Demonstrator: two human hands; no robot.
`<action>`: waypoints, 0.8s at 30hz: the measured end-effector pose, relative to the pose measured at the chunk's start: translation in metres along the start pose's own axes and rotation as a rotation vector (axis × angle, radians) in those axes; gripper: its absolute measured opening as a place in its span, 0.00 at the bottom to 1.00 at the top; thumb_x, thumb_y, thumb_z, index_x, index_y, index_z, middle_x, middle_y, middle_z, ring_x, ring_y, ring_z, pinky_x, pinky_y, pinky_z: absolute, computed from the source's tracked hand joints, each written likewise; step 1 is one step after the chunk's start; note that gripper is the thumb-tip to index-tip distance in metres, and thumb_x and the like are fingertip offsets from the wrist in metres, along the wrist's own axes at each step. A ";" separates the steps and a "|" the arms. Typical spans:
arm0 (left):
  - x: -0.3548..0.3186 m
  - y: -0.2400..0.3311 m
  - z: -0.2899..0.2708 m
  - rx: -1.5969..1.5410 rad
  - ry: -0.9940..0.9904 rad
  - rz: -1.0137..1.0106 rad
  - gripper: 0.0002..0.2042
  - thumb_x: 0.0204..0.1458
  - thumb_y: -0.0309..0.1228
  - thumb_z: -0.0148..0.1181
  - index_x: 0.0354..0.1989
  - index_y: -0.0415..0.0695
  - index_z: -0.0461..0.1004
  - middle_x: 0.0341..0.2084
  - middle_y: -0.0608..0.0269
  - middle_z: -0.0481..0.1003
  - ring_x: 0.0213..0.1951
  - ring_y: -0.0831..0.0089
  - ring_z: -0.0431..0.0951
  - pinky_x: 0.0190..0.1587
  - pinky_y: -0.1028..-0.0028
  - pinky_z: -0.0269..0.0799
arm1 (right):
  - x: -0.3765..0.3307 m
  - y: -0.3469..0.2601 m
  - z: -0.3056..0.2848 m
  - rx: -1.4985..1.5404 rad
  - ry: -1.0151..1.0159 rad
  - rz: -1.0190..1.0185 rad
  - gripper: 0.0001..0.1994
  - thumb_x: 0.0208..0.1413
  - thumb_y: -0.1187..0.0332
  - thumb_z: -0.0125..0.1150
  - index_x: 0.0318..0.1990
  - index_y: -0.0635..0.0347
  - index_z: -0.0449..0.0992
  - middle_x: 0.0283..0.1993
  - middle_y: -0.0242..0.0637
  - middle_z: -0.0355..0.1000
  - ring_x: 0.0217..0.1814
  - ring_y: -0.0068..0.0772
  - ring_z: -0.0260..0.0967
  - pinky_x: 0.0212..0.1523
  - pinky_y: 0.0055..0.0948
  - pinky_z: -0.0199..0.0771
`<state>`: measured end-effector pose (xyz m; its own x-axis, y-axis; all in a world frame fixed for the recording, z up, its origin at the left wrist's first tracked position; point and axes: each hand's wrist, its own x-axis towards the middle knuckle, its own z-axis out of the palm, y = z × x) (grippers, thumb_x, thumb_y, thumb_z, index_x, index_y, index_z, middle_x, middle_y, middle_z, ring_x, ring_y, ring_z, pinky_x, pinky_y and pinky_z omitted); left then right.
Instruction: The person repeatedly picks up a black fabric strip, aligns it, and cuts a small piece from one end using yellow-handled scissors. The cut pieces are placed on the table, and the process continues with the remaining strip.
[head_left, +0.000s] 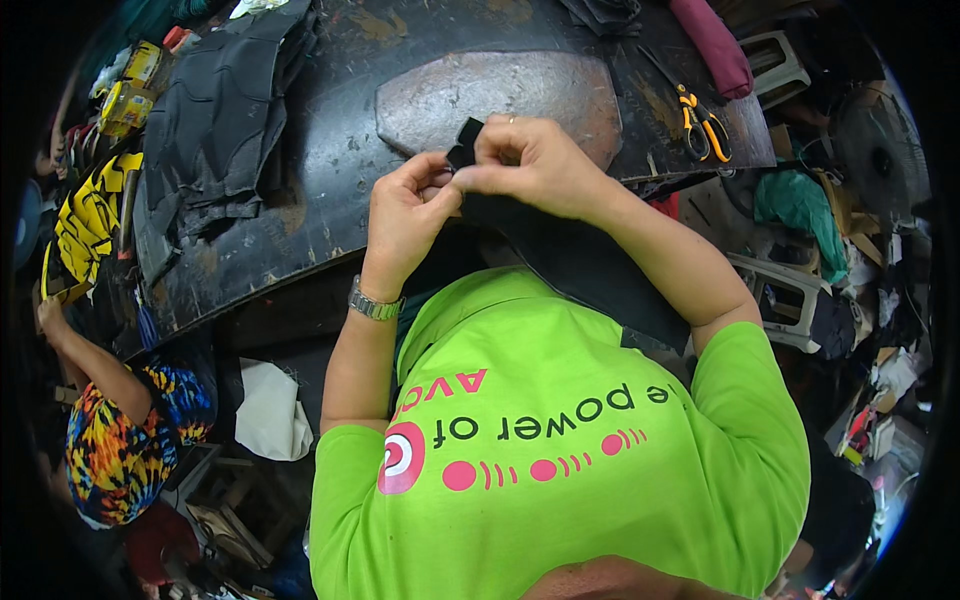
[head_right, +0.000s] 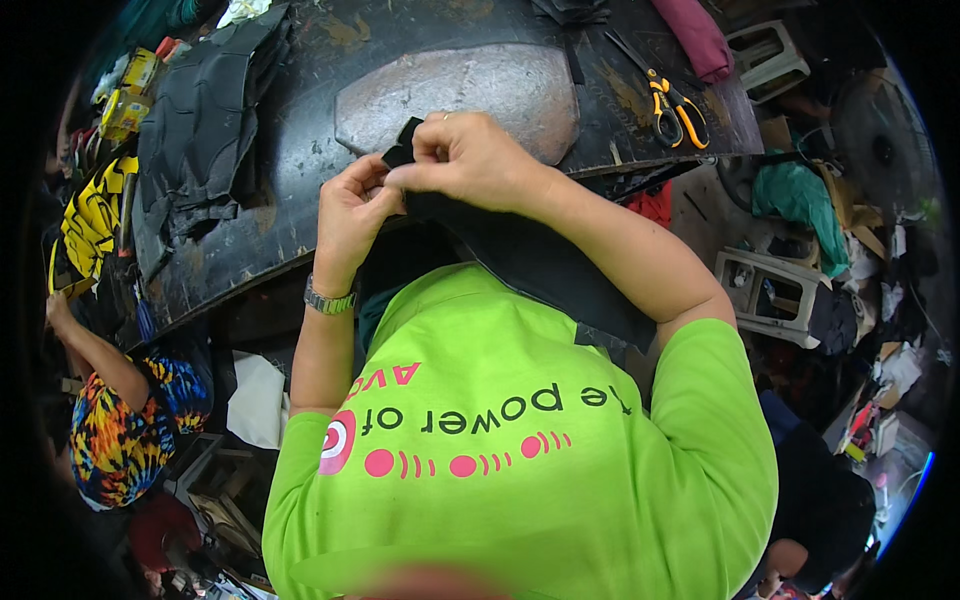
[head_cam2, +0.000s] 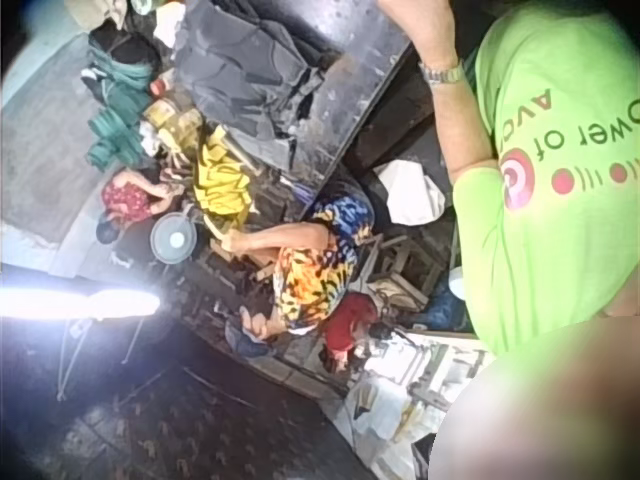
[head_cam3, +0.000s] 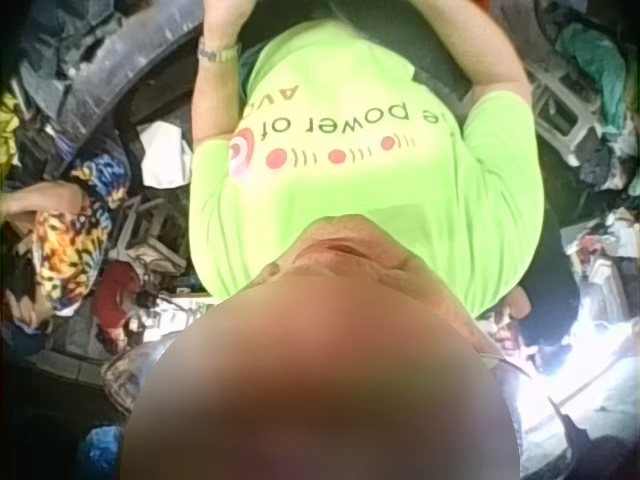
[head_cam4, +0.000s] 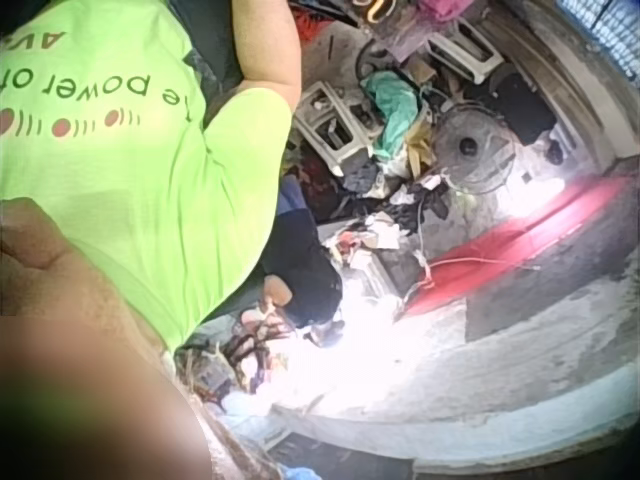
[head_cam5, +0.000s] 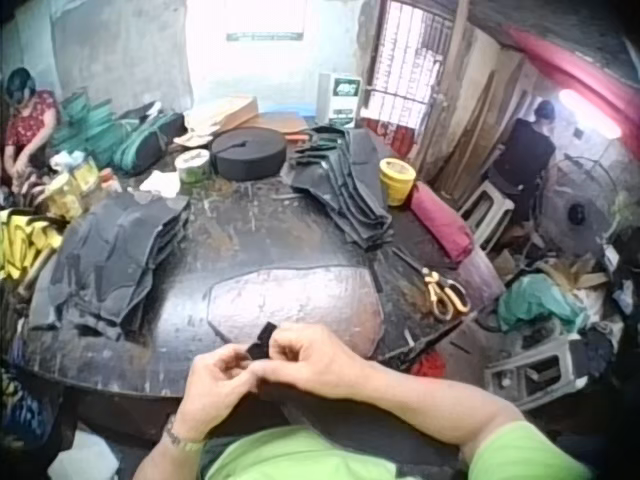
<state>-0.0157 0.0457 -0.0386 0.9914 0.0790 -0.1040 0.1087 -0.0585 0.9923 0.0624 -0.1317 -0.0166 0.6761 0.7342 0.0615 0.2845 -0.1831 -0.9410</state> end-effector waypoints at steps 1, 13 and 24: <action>-0.001 -0.002 0.000 -0.065 -0.004 -0.002 0.12 0.48 0.22 0.60 0.42 0.33 0.75 0.28 0.68 0.76 0.29 0.86 0.74 0.32 0.84 0.71 | -0.006 -0.008 0.000 -0.268 -0.009 -0.004 0.20 0.46 0.54 0.69 0.22 0.64 0.73 0.27 0.36 0.69 0.27 0.35 0.68 0.30 0.34 0.67; -0.006 -0.006 -0.008 -0.390 -0.123 -0.203 0.14 0.53 0.22 0.61 0.48 0.33 0.72 0.38 0.61 0.76 0.39 0.78 0.77 0.44 0.79 0.76 | -0.018 -0.016 0.015 -0.333 0.025 0.157 0.12 0.53 0.61 0.60 0.31 0.63 0.75 0.30 0.46 0.74 0.34 0.48 0.73 0.35 0.42 0.69; -0.022 -0.026 -0.002 -0.408 -0.191 -0.166 0.18 0.53 0.19 0.60 0.53 0.33 0.70 0.40 0.60 0.76 0.40 0.76 0.78 0.46 0.75 0.78 | -0.020 -0.005 0.003 -0.160 -0.040 0.100 0.10 0.50 0.67 0.61 0.32 0.66 0.75 0.26 0.41 0.71 0.29 0.35 0.70 0.33 0.33 0.68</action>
<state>-0.0402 0.0476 -0.0616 0.9628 -0.1323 -0.2355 0.2672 0.3382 0.9023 0.0456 -0.1437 -0.0140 0.6794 0.7323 -0.0457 0.3241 -0.3554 -0.8767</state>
